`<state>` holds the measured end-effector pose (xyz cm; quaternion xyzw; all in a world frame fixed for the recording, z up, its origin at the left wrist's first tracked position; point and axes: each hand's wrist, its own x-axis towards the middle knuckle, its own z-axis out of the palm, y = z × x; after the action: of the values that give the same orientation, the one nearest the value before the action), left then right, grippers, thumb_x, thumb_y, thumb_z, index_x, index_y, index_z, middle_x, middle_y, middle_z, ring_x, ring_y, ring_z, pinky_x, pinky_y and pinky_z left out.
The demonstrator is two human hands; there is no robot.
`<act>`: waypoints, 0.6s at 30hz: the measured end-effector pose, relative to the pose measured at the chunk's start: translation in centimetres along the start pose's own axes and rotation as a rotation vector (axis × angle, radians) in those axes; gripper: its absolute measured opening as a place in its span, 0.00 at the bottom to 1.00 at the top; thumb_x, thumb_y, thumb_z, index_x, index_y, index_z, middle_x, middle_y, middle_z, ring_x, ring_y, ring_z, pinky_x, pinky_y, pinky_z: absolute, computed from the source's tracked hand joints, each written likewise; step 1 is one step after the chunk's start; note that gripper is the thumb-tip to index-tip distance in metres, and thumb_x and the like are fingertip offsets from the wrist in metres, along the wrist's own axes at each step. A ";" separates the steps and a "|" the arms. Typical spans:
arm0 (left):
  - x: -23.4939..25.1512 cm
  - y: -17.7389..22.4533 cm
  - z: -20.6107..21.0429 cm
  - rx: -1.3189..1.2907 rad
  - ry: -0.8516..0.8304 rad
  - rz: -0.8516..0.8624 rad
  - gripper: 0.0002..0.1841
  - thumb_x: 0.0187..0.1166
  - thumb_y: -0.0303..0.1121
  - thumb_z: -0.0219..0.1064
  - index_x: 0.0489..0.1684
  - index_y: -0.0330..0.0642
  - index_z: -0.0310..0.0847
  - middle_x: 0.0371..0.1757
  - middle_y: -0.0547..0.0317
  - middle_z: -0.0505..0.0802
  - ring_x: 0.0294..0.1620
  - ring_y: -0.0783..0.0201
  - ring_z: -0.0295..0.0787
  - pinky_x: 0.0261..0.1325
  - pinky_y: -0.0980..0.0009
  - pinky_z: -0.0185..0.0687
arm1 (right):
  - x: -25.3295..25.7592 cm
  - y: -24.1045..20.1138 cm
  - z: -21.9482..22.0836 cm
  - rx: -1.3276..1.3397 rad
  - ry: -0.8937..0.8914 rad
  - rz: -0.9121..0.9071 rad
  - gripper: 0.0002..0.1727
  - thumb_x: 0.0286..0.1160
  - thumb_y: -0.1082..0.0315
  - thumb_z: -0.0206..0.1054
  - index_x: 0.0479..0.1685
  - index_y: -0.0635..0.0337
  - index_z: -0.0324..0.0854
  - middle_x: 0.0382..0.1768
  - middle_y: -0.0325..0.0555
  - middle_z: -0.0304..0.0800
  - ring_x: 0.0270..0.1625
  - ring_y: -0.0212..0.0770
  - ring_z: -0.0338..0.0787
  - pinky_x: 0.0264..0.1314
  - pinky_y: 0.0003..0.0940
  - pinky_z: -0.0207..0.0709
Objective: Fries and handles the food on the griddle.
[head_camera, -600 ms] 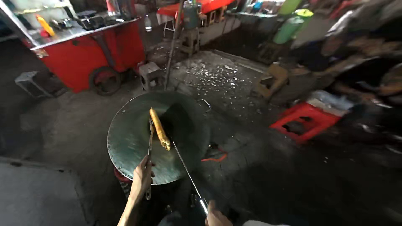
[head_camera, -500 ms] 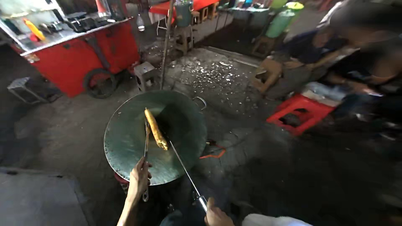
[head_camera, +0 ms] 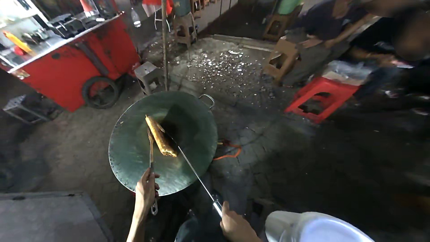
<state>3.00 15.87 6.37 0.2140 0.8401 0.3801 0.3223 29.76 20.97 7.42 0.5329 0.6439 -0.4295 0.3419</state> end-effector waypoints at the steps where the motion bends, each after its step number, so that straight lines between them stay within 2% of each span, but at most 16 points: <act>1: 0.0 0.0 0.0 0.000 0.002 0.000 0.19 0.95 0.34 0.50 0.77 0.36 0.74 0.34 0.54 0.91 0.14 0.69 0.80 0.16 0.73 0.77 | 0.0 0.0 -0.1 -0.005 0.002 0.000 0.33 0.89 0.64 0.54 0.88 0.65 0.49 0.63 0.69 0.87 0.67 0.66 0.89 0.66 0.59 0.82; 8: 0.2 0.1 0.3 -0.040 0.003 -0.019 0.20 0.94 0.33 0.50 0.81 0.37 0.71 0.38 0.55 0.92 0.14 0.69 0.79 0.15 0.74 0.76 | 0.1 -0.1 -0.4 -0.019 0.001 0.009 0.32 0.88 0.64 0.54 0.88 0.64 0.50 0.62 0.67 0.88 0.68 0.65 0.89 0.67 0.58 0.81; 12: 0.3 0.0 0.5 -0.059 0.003 -0.024 0.20 0.94 0.33 0.51 0.81 0.38 0.71 0.36 0.55 0.92 0.13 0.69 0.79 0.15 0.75 0.76 | 0.4 0.0 -0.4 -0.002 0.012 0.011 0.32 0.87 0.64 0.55 0.88 0.63 0.50 0.61 0.68 0.88 0.66 0.66 0.89 0.65 0.59 0.82; 18: 0.2 0.2 0.5 -0.054 -0.006 -0.026 0.21 0.95 0.34 0.50 0.81 0.38 0.71 0.40 0.55 0.92 0.15 0.70 0.79 0.16 0.74 0.76 | 0.1 0.1 -0.5 -0.003 0.021 0.013 0.33 0.88 0.64 0.56 0.88 0.64 0.51 0.62 0.70 0.87 0.66 0.68 0.89 0.65 0.61 0.82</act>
<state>3.25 16.30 6.20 0.1955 0.8314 0.3978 0.3352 29.79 21.47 7.46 0.5411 0.6445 -0.4208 0.3389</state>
